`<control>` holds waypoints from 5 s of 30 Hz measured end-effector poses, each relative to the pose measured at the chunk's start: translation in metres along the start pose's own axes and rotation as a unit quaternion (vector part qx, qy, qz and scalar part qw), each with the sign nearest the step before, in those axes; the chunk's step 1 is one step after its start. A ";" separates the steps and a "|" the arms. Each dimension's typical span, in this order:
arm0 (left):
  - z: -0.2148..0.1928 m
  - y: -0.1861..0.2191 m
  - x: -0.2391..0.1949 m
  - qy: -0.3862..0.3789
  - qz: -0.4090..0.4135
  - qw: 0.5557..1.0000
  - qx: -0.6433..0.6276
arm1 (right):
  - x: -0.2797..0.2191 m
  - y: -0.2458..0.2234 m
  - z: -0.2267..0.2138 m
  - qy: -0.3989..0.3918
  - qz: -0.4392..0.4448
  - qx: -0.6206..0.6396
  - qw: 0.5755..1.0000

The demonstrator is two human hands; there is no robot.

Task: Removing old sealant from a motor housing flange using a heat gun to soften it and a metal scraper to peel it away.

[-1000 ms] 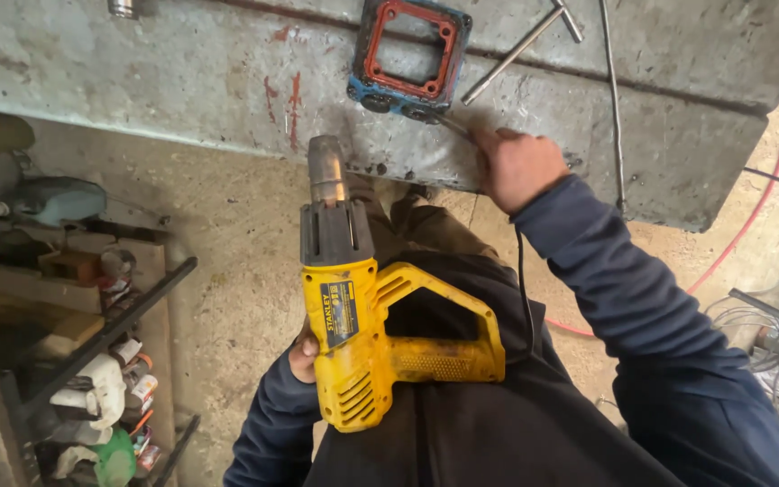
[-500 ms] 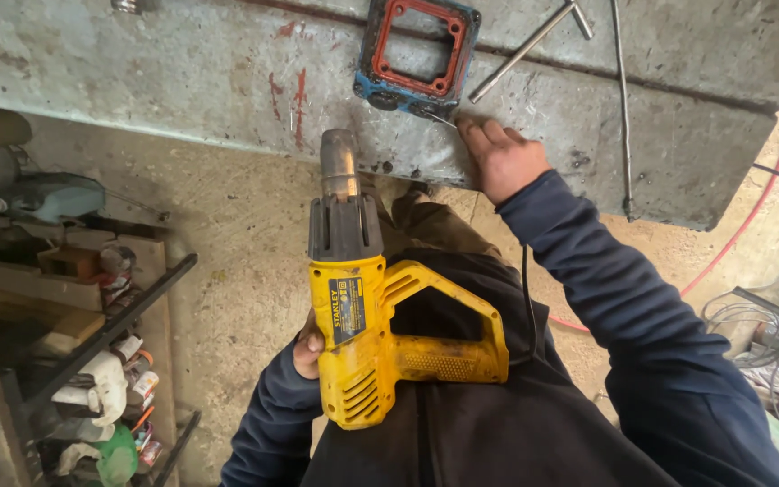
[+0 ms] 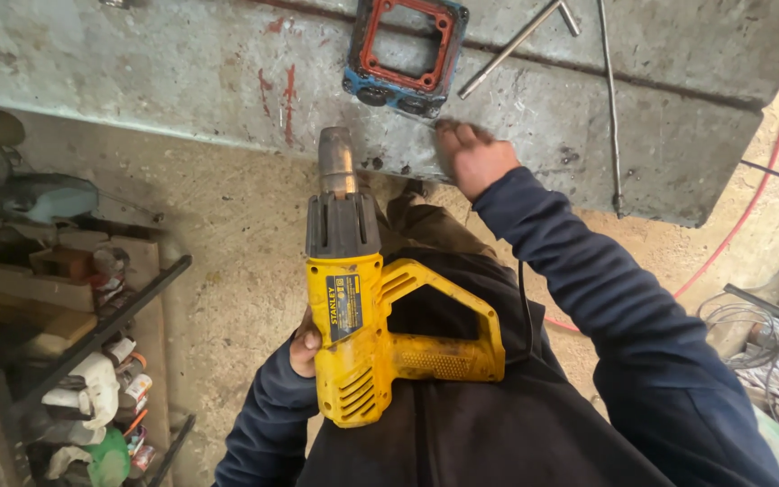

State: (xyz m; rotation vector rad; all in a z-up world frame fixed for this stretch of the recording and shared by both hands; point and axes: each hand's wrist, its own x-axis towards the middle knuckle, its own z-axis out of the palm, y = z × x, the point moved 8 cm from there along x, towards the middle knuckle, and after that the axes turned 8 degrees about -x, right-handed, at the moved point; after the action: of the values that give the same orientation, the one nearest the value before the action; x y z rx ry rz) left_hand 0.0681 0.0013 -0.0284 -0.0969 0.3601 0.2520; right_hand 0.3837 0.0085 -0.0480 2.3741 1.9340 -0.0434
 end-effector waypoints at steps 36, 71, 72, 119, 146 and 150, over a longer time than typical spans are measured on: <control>0.011 -0.005 0.008 0.018 0.010 1.000 0.004 | 0.002 0.035 -0.003 0.024 -0.006 0.109 0.994; -0.051 -0.019 0.011 0.065 -0.057 0.995 -0.049 | 0.009 -0.009 -0.010 -0.093 0.064 0.078 0.991; -0.067 -0.022 0.011 0.075 -0.087 0.992 -0.057 | 0.008 -0.009 -0.012 -0.091 0.093 0.108 0.986; -0.028 0.164 0.026 -0.026 -0.203 0.957 0.206 | 0.036 0.000 -0.049 -0.026 0.216 -0.047 0.975; 0.022 0.119 0.043 -0.010 -0.105 0.976 0.191 | 0.060 0.009 -0.057 -0.062 0.184 -0.018 0.981; 0.029 0.120 0.048 -0.017 -0.107 0.969 0.221 | 0.059 0.003 -0.073 0.061 0.113 -0.044 0.991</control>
State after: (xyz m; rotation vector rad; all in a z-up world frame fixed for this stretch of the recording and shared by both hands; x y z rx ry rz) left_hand 0.0899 0.1319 -0.0243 0.3064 0.3622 -0.0433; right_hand 0.3971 0.0714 0.0202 2.5733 1.6607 0.2010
